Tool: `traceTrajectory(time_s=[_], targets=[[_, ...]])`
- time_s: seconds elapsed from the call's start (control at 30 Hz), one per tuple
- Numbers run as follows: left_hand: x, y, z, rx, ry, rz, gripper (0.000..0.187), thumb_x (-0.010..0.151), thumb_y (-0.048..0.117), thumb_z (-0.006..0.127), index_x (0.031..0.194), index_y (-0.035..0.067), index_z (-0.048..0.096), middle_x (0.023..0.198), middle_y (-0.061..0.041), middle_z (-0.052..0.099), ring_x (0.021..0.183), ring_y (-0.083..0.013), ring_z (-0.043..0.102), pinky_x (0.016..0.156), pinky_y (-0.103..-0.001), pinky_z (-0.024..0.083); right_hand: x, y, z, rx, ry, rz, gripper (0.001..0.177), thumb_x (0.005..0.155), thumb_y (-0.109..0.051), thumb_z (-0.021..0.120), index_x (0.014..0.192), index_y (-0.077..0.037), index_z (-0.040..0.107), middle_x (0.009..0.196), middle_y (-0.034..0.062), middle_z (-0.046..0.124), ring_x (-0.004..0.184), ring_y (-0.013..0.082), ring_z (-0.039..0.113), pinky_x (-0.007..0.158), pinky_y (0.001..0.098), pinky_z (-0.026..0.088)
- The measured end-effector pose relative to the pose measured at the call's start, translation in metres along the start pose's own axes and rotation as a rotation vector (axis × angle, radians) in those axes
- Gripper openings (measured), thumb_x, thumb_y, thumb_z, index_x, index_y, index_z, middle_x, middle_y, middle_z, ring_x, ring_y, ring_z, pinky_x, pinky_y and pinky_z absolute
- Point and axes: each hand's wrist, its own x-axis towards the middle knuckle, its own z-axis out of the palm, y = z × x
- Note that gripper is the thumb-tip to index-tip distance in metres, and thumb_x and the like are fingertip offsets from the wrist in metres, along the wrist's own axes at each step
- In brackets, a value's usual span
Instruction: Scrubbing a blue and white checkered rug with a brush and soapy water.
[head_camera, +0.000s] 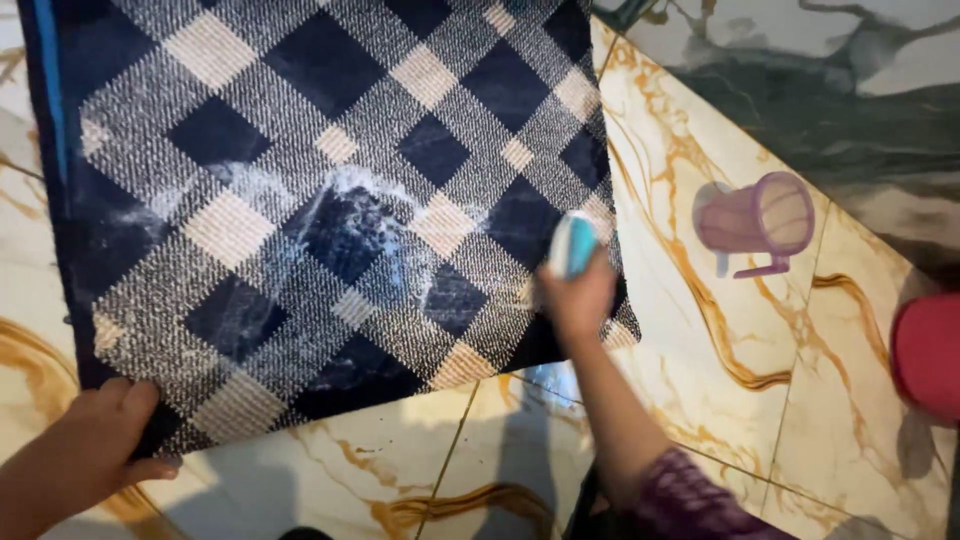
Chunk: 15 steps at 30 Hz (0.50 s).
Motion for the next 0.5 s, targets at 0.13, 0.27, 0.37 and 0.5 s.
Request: traceTrajectory(time_s=[0.13, 0.27, 0.37, 0.5], targets=[[0.005, 0.01, -0.009, -0.004, -0.114, -0.063, 0.088, 0.061, 0.064, 0.09, 0.12, 0.012, 0.05, 0.113, -0.015, 0.058, 0.111, -0.0371, 0.062, 0.094, -0.046, 0.054, -0.054, -0.107, 0.015, 0.266, -0.269, -0.045, 0.065, 0.073, -0.028, 0.082, 0.129, -0.005, 0.06, 0.114, 0.0204, 0.069, 0.105, 0.038, 0.068, 0.094, 0.0473, 0.055], [0.01, -0.007, 0.01, 0.018, 0.0, -0.026, 0.09, 0.056, 0.063, 0.092, 0.117, 0.013, 0.051, 0.113, -0.015, 0.06, 0.109, -0.0396, 0.063, 0.094, -0.047, 0.055, -0.066, -0.127, 0.029, 0.285, -0.324, -0.346, 0.087, 0.067, -0.026, 0.088, 0.14, 0.001, 0.051, 0.119, 0.0281, 0.06, 0.11, 0.044, 0.059, 0.094, 0.0511, 0.05], [0.005, 0.001, 0.01, 0.001, 0.033, -0.021, 0.09, 0.054, 0.061, 0.092, 0.118, 0.012, 0.051, 0.113, -0.015, 0.061, 0.108, -0.0404, 0.064, 0.094, -0.047, 0.055, -0.022, -0.071, 0.019, 0.302, -0.325, -0.386, 0.086, 0.066, -0.031, 0.089, 0.137, 0.001, 0.053, 0.12, 0.0255, 0.062, 0.109, 0.0404, 0.062, 0.093, 0.048, 0.051], [-0.008, 0.037, -0.031, -0.014, 0.046, -0.082, 0.087, 0.054, 0.052, 0.094, 0.118, 0.014, 0.049, 0.111, -0.015, 0.059, 0.11, -0.041, 0.062, 0.094, -0.048, 0.054, 0.077, 0.049, -0.003, 0.157, -0.138, -0.149, 0.083, 0.077, -0.037, 0.086, 0.141, 0.002, 0.05, 0.124, 0.0244, 0.066, 0.11, 0.0377, 0.067, 0.095, 0.044, 0.055]])
